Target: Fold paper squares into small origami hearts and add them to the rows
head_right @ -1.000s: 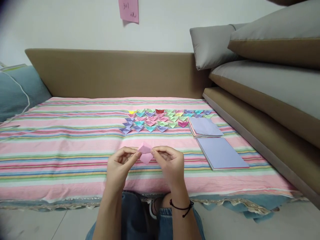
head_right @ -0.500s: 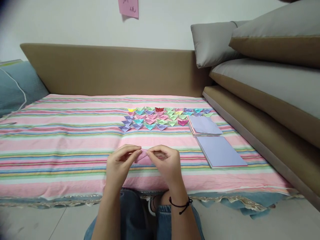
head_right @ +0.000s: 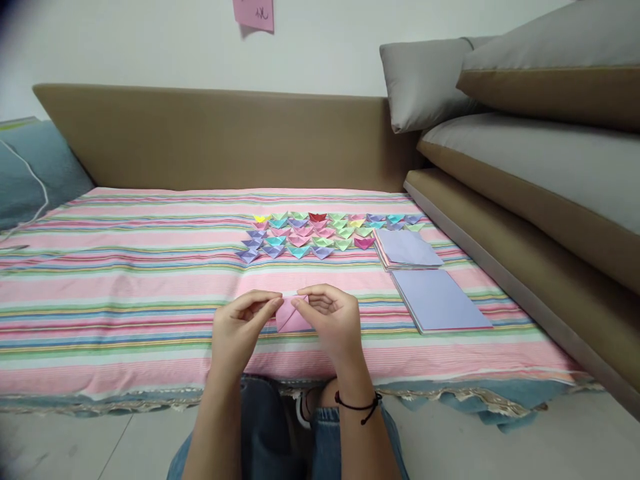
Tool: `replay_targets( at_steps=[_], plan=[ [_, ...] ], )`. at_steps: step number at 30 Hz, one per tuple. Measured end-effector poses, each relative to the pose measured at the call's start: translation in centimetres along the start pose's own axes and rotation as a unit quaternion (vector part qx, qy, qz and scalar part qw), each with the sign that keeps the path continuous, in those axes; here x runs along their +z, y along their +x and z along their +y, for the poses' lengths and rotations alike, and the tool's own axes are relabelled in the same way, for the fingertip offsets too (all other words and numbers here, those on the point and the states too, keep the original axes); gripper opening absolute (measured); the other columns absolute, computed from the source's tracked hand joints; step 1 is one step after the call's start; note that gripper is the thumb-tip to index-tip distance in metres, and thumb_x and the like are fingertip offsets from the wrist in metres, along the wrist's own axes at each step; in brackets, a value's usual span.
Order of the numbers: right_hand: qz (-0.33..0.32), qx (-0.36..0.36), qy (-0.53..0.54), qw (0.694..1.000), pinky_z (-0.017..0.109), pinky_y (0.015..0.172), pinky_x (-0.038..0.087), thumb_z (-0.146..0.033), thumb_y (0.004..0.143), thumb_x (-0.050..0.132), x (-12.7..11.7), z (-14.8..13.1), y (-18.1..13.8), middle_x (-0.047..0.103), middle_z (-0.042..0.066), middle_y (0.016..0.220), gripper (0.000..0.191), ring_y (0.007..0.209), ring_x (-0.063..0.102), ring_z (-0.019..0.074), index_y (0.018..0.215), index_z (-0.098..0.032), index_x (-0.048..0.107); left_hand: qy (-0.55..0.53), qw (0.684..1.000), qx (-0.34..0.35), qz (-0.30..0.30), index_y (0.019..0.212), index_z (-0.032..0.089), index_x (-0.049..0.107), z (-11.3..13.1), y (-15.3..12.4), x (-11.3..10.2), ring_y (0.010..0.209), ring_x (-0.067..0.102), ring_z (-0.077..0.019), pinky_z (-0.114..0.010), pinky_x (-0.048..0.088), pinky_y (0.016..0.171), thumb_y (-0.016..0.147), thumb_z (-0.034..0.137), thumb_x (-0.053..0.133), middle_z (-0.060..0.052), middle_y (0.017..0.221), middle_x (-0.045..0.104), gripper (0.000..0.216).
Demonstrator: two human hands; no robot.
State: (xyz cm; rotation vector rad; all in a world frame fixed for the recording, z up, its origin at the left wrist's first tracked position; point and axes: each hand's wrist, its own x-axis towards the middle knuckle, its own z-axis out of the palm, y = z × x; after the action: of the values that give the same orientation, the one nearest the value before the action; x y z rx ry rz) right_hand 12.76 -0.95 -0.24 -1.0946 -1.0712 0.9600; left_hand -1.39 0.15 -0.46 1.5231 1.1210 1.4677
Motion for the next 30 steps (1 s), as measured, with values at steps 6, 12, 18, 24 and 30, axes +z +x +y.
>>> replay_targets(
  at_steps=[6,12,18,24,30],
  plan=[
    [0.006,0.016,0.024,1.0,0.024,0.051,0.05,-0.028,0.058,0.079,-0.04,-0.07,-0.01,0.066,0.001,0.062,0.029,0.058,0.062,0.0146,0.081,-0.016,0.066,-0.015,1.0,-0.021,0.004,0.071,0.016,0.07,-0.12,-0.03,0.19,0.062,0.061,-0.0137,-0.022,0.052,0.054,0.07,0.026,0.069,-0.004,0.071,0.068,0.01],
    [0.001,0.028,0.042,0.999,0.022,0.051,0.048,-0.026,0.058,0.079,-0.18,-0.17,-0.1,0.065,-0.002,0.057,0.032,0.054,0.061,0.0132,0.084,-0.017,0.062,-0.056,0.997,-0.049,-0.01,0.078,0.015,0.068,0.0,-0.02,0.28,0.065,0.061,-0.0133,-0.021,0.05,0.055,0.07,0.026,0.07,-0.004,0.072,0.067,0.013],
    [0.008,0.028,0.04,0.999,0.022,0.051,0.047,-0.025,0.059,0.078,-0.13,-0.17,-0.17,0.066,0.0,0.06,0.029,0.055,0.061,0.0133,0.081,-0.017,0.061,-0.085,0.994,-0.05,-0.046,0.082,0.016,0.067,0.06,-0.11,0.33,0.056,0.055,-0.0083,-0.018,0.045,0.048,0.067,0.024,0.073,-0.001,0.07,0.061,0.019],
    [-0.004,0.011,0.035,0.999,0.023,0.053,0.048,-0.025,0.063,0.075,0.04,-0.24,-0.1,0.067,0.001,0.064,0.02,0.06,0.062,0.0141,0.077,-0.017,0.063,-0.057,0.997,-0.04,-0.022,0.074,0.015,0.07,0.17,-0.22,0.18,0.06,0.059,-0.0098,-0.017,0.047,0.051,0.067,0.022,0.073,-0.003,0.072,0.066,0.011],
    [-0.007,0.004,0.018,1.0,0.023,0.053,0.047,-0.027,0.067,0.072,0.08,-0.29,-0.17,0.066,0.002,0.066,0.014,0.061,0.061,0.0141,0.075,-0.016,0.066,-0.06,0.996,-0.06,-0.001,0.071,0.015,0.071,0.5,-0.15,0.13,0.06,0.061,-0.0106,-0.017,0.049,0.054,0.065,0.021,0.074,-0.002,0.069,0.069,0.009]
  ],
)
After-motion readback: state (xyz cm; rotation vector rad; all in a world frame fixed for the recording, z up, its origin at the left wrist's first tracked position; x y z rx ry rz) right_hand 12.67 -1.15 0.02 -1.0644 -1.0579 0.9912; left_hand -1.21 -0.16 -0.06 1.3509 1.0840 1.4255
